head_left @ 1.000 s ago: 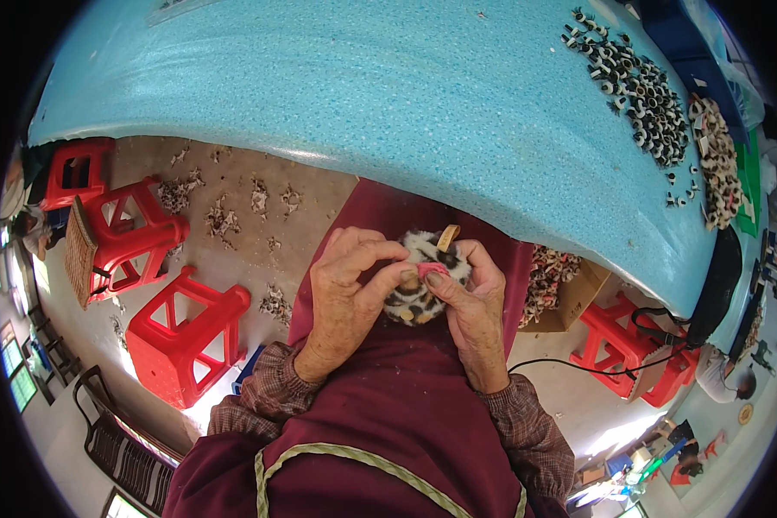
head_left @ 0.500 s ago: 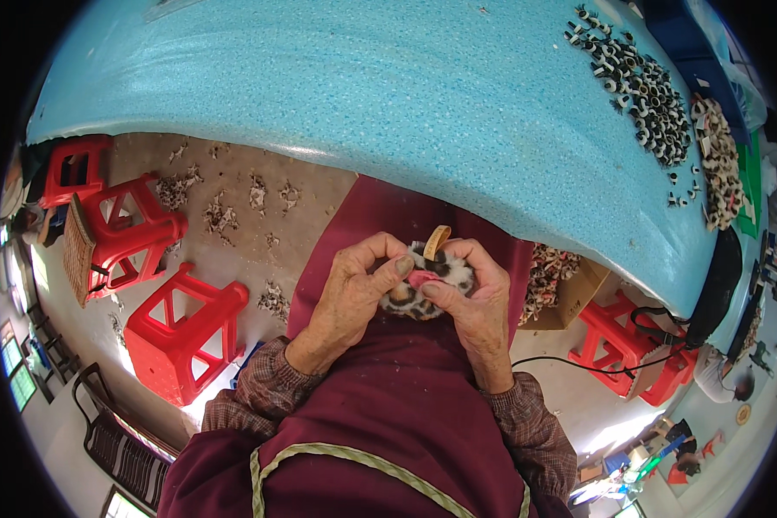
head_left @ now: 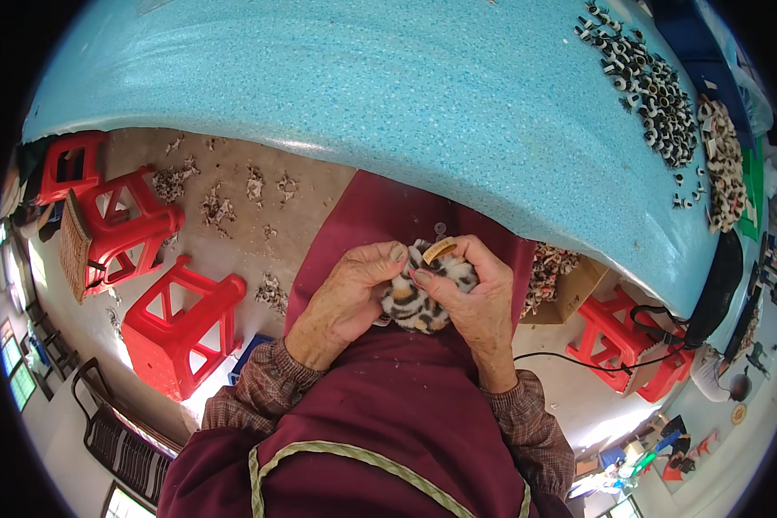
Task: Attaching plastic components such as eyes and noses to animal-patterned plush fabric pieces.
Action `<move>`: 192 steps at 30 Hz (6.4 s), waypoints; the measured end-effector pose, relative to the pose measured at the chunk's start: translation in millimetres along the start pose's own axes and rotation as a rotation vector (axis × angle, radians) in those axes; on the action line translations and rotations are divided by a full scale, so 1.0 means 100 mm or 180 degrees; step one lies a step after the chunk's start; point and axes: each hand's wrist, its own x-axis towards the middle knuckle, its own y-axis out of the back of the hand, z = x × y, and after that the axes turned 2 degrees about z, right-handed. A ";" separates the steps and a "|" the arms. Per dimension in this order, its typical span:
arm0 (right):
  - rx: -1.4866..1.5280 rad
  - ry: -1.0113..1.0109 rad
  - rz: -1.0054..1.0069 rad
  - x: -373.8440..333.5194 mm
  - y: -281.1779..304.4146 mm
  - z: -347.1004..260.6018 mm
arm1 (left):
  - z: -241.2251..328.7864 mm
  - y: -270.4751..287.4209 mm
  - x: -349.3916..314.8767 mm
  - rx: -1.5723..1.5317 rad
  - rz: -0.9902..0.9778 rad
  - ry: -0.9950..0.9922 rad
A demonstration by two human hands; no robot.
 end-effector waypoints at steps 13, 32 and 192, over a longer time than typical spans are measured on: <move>0.0240 -0.0876 -0.0021 0.17 0.02 0.15 | -0.17 -0.19 0.03 0.1848 0.0530 -0.1447; 0.0978 -0.0307 -0.0092 -0.01 0.13 0.22 | -0.11 -0.13 0.04 0.0958 0.0500 -0.1071; 0.1211 -0.0112 0.0248 -0.20 0.20 -0.01 | -0.07 -0.40 -0.27 0.0172 0.0390 0.0025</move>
